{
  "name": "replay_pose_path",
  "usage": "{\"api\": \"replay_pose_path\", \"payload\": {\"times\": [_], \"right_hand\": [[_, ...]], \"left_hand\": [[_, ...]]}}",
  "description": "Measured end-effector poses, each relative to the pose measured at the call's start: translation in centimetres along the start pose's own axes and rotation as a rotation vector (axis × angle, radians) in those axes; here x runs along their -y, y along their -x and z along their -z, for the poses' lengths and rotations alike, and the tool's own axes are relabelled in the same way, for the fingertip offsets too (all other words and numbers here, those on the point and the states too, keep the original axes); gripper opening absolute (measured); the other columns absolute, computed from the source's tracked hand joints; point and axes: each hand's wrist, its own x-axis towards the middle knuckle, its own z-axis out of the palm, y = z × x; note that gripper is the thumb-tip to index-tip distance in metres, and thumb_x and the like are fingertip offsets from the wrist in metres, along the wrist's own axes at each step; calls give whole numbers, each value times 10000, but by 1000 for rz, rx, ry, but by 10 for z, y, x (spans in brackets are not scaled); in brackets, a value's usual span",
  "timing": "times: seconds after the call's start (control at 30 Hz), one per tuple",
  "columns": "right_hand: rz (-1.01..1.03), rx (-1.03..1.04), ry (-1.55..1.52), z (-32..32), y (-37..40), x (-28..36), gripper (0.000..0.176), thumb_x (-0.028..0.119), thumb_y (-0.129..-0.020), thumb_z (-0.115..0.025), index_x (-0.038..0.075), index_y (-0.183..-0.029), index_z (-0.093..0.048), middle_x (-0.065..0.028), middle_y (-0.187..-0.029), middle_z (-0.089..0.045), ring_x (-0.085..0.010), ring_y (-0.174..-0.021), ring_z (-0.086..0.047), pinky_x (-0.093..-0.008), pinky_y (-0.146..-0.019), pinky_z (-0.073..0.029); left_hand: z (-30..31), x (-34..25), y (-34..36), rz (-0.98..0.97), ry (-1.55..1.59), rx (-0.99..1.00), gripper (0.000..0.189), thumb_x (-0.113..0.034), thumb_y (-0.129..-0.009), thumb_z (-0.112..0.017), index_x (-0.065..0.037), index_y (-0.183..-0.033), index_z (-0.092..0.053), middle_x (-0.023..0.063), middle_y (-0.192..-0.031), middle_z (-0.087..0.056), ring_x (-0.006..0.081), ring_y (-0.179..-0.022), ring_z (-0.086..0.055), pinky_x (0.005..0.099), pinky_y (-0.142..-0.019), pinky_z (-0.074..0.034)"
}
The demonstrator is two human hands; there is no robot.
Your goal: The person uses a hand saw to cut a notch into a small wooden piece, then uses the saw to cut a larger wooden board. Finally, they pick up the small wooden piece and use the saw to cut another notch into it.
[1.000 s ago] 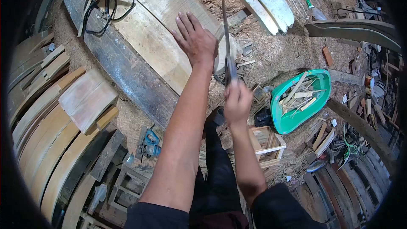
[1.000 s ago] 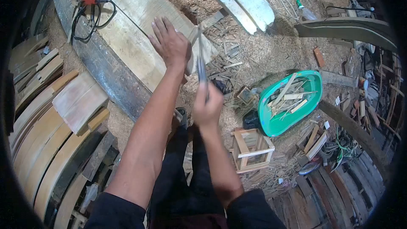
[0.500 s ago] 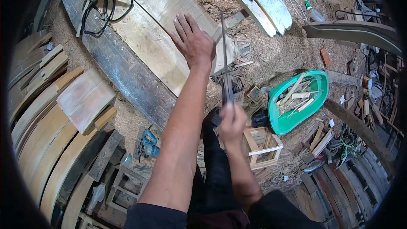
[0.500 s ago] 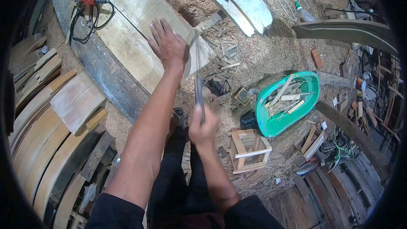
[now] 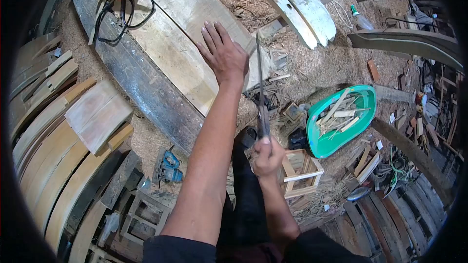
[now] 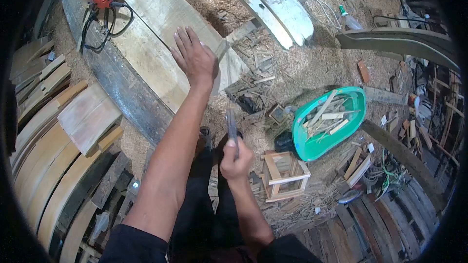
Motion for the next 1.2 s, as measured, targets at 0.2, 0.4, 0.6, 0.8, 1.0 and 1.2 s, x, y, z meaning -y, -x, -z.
{"api": "replay_pose_path", "payload": {"times": [0.2,0.4,0.6,0.8,1.0,1.2], "right_hand": [[27,46,-26,-34,-105,0,362,230,-982,-515,-2,-703,-516,-91,-558,-451,-144,-531,-400,-353,-507,-350],[36,51,117,-6,-20,4,338,222,-964,-533,-9,-719,-554,-94,-542,-472,-172,-495,-517,-347,-489,-377],[65,24,36,-23,-90,0,342,213,-976,-525,-12,-720,-556,-112,-524,-440,-179,-472,-428,-359,-477,-354],[45,39,52,-18,-53,4,352,211,-980,-513,-12,-709,-537,-101,-542,-458,-157,-482,-428,-349,-481,-354],[0,22,-62,-9,-41,-6,385,228,-984,-506,-14,-683,-516,-82,-532,-460,-134,-501,-452,-339,-493,-362],[100,41,75,-36,-106,-6,351,220,-985,-513,-8,-717,-531,-106,-537,-422,-186,-481,-435,-370,-491,-343]], "left_hand": [[3,-1,1,-4,31,-21,634,-196,-914,-435,-25,-1512,-315,189,-1601,-244,325,-1499,-190,554,-1195,-103],[-1,1,3,-1,19,-10,635,-196,-913,-425,-21,-1513,-310,192,-1605,-232,333,-1500,-179,549,-1199,-90],[4,-1,0,2,43,-4,637,-203,-916,-424,-25,-1517,-305,190,-1607,-228,332,-1501,-174,547,-1199,-91],[0,-1,2,3,26,1,637,-200,-917,-440,-30,-1517,-309,180,-1607,-235,325,-1502,-174,544,-1200,-93],[0,1,3,8,-11,18,650,-227,-910,-454,-12,-1507,-313,195,-1605,-226,325,-1503,-172,530,-1208,-80],[2,1,-2,-4,14,-20,636,-204,-910,-451,-15,-1503,-323,188,-1598,-251,330,-1496,-192,541,-1199,-106]]}}
